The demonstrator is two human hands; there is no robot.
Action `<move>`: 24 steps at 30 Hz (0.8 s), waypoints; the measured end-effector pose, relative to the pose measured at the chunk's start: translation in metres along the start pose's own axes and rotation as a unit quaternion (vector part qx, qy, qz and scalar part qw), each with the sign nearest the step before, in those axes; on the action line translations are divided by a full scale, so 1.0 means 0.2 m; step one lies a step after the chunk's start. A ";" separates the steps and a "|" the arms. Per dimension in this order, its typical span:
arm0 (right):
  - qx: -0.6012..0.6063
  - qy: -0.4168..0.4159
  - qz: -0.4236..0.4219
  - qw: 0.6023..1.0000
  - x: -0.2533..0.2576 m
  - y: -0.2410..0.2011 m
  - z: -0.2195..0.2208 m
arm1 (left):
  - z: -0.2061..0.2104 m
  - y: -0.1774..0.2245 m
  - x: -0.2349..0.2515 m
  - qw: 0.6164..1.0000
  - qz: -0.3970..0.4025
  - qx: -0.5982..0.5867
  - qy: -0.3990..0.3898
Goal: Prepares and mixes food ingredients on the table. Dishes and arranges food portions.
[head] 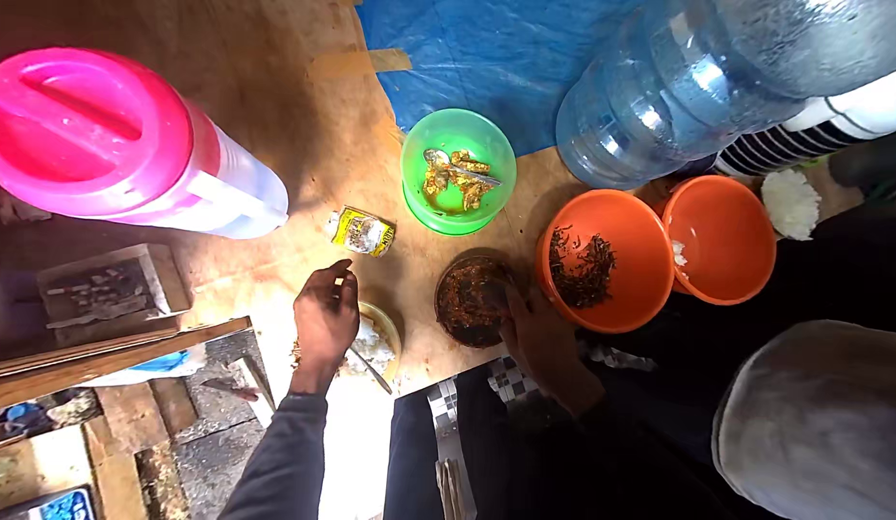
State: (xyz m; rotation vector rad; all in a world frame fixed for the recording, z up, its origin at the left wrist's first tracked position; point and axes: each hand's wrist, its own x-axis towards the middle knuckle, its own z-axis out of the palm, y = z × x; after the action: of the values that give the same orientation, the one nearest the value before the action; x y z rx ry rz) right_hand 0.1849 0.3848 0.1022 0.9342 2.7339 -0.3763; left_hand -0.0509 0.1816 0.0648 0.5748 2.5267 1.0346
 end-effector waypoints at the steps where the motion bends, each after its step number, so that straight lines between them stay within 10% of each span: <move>1: -0.002 -0.022 -0.016 1.000 0.00 -0.01 -0.02 | 0.00 -0.02 0.05 1.000 -0.017 0.008 -0.006; 6: -0.069 -0.189 -0.064 0.977 0.01 0.03 -0.11 | 0.01 -0.04 0.24 0.999 -0.050 -0.008 0.020; 16: 0.002 -0.024 -0.001 1.000 -0.21 0.16 0.02 | 0.06 -0.07 0.35 0.990 -0.115 0.076 0.010; 19: 0.004 0.008 -0.042 0.999 -0.27 0.12 0.14 | 0.00 0.09 0.46 0.959 -0.232 0.119 -0.116; 24: 0.102 -0.015 0.028 0.994 -0.19 0.13 0.23 | 0.15 -0.10 0.50 0.983 -0.147 0.103 -0.033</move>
State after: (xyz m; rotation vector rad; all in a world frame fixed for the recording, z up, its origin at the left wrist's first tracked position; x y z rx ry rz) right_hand 0.2363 0.3684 0.0657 1.0419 2.6725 -0.6654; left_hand -0.1286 0.2346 0.0142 0.2693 2.5769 0.6440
